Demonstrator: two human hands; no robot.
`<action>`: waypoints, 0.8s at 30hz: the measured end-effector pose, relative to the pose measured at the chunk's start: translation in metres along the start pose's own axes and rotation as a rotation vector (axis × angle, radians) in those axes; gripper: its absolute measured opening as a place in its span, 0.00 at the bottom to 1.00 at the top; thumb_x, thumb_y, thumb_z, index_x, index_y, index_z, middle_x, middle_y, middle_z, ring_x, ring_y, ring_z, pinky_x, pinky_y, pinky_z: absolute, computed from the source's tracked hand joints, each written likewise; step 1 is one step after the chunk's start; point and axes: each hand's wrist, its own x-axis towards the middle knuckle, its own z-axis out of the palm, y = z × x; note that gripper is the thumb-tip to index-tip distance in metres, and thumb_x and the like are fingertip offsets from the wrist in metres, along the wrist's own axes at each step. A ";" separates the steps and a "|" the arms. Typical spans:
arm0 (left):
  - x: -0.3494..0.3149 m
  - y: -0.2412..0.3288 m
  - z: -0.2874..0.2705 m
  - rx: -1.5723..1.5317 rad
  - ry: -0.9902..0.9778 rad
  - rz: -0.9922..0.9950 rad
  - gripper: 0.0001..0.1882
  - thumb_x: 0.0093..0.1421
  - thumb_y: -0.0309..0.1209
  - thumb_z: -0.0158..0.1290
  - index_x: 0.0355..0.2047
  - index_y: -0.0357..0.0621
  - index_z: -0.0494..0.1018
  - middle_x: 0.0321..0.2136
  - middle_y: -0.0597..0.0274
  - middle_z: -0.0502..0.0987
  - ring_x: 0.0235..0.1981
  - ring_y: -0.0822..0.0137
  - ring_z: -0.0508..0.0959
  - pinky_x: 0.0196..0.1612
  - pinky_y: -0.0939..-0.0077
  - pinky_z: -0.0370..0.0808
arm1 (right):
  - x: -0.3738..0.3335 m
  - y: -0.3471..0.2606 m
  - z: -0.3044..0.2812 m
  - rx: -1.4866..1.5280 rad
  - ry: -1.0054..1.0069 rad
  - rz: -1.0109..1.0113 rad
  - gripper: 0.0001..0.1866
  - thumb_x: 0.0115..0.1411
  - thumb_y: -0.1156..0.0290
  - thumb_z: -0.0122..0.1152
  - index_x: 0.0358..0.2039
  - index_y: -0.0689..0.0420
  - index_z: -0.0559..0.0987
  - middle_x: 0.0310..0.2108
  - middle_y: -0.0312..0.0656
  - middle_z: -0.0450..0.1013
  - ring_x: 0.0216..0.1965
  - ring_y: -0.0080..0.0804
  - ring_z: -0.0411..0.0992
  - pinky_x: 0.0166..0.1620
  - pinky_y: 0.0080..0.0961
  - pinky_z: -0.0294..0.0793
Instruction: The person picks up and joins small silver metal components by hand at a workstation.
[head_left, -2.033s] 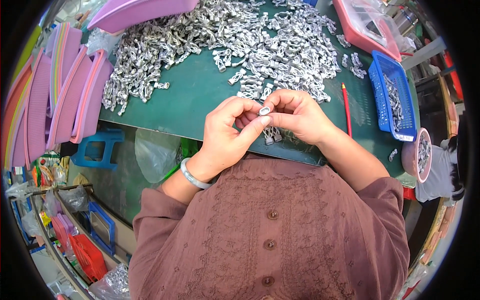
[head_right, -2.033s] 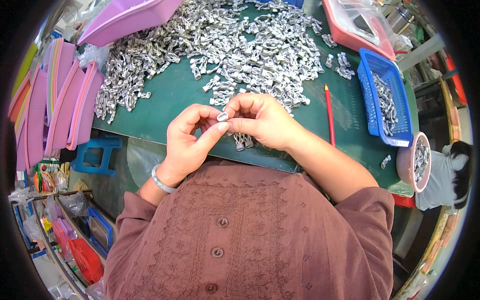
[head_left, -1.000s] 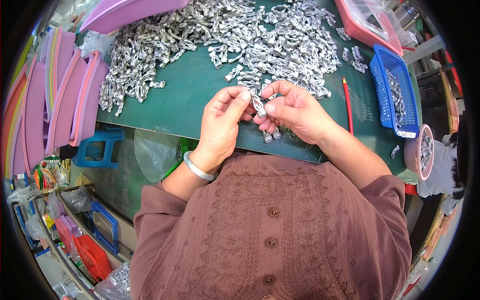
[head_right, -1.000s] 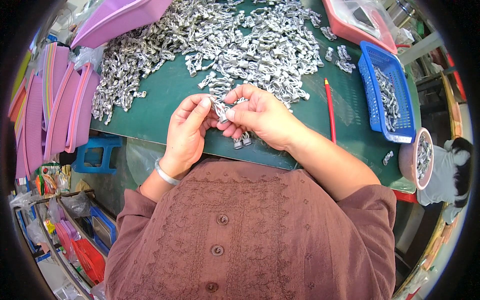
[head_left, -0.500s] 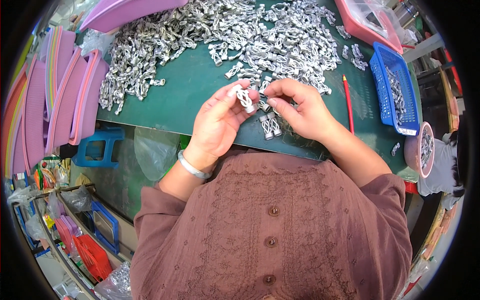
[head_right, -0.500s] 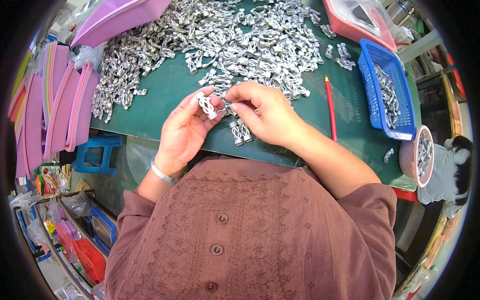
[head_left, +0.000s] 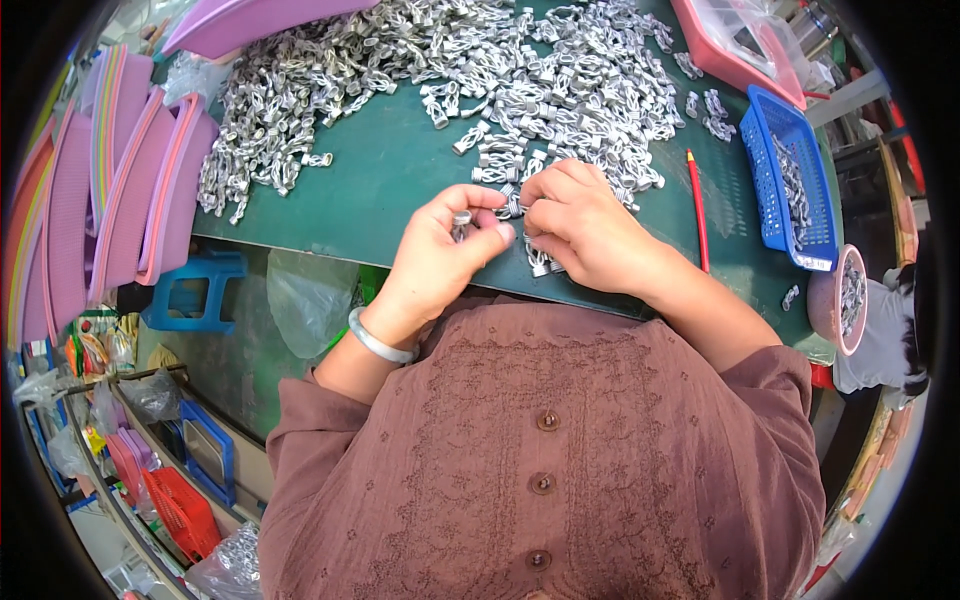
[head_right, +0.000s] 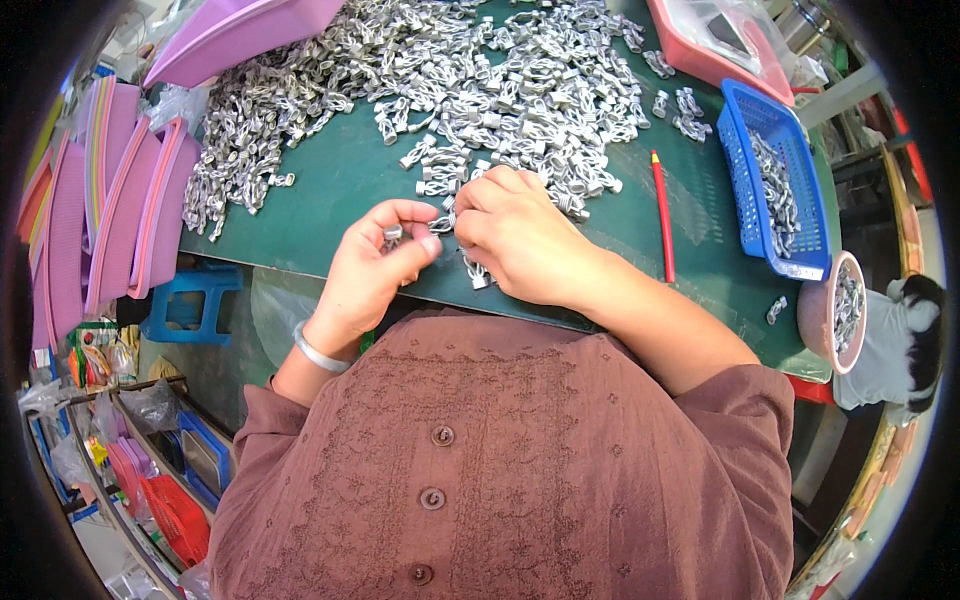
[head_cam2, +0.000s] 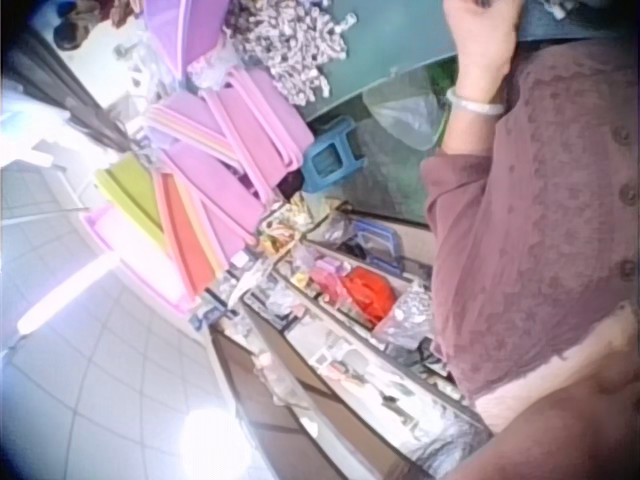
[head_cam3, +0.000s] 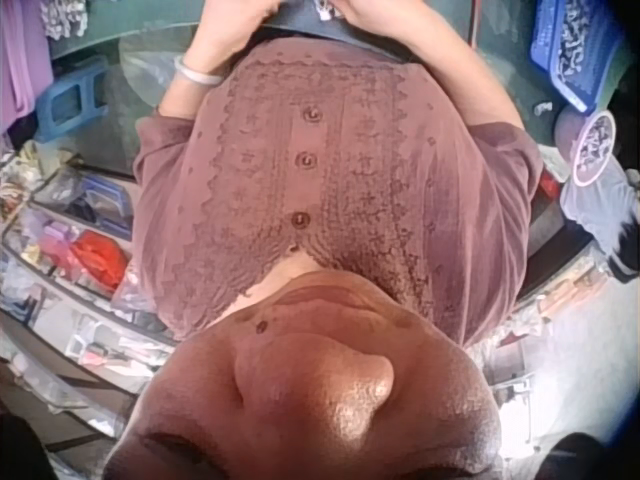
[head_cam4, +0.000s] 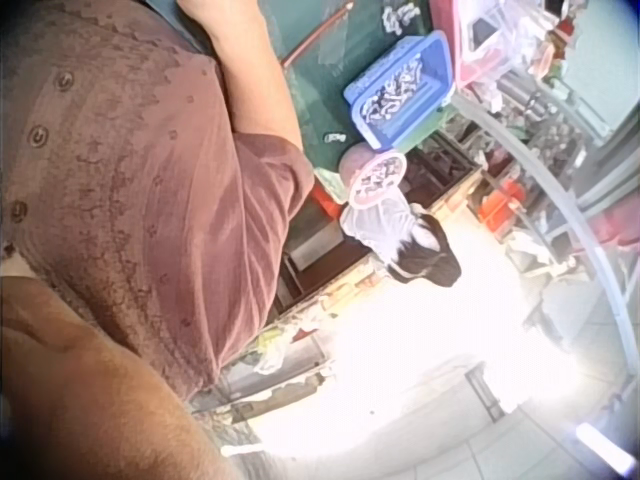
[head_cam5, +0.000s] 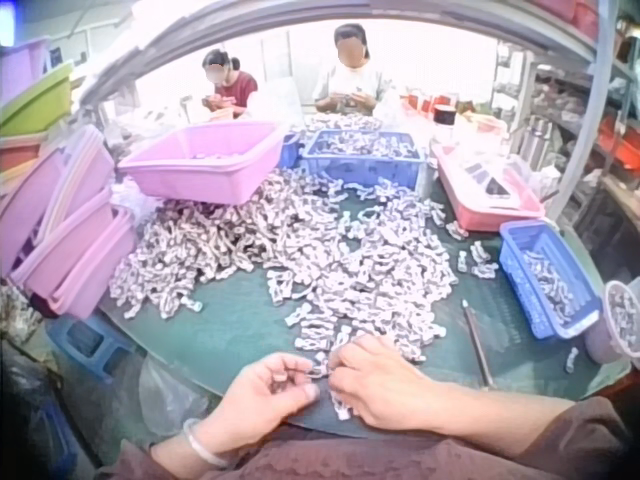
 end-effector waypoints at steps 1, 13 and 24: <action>-0.001 -0.002 0.001 0.105 -0.035 0.036 0.13 0.52 0.25 0.55 0.39 0.39 0.70 0.25 0.73 0.69 0.21 0.85 0.64 0.24 0.91 0.63 | 0.000 0.000 0.000 0.033 0.032 -0.010 0.06 0.43 0.76 0.58 0.25 0.56 0.74 0.33 0.40 0.68 0.38 0.37 0.64 0.41 0.31 0.62; -0.001 -0.006 0.005 0.225 0.026 0.300 0.06 0.51 0.24 0.56 0.30 0.40 0.72 0.26 0.69 0.73 0.27 0.80 0.70 0.30 0.86 0.68 | -0.002 0.000 -0.004 0.450 0.156 0.098 0.15 0.48 0.78 0.59 0.38 0.60 0.70 0.30 0.41 0.71 0.34 0.33 0.71 0.38 0.26 0.70; 0.001 0.004 0.012 0.326 0.083 0.495 0.06 0.51 0.21 0.56 0.30 0.37 0.71 0.25 0.70 0.72 0.24 0.82 0.67 0.27 0.89 0.65 | -0.005 0.000 0.000 0.621 0.091 0.244 0.16 0.52 0.77 0.56 0.42 0.59 0.67 0.28 0.42 0.74 0.32 0.32 0.74 0.36 0.24 0.71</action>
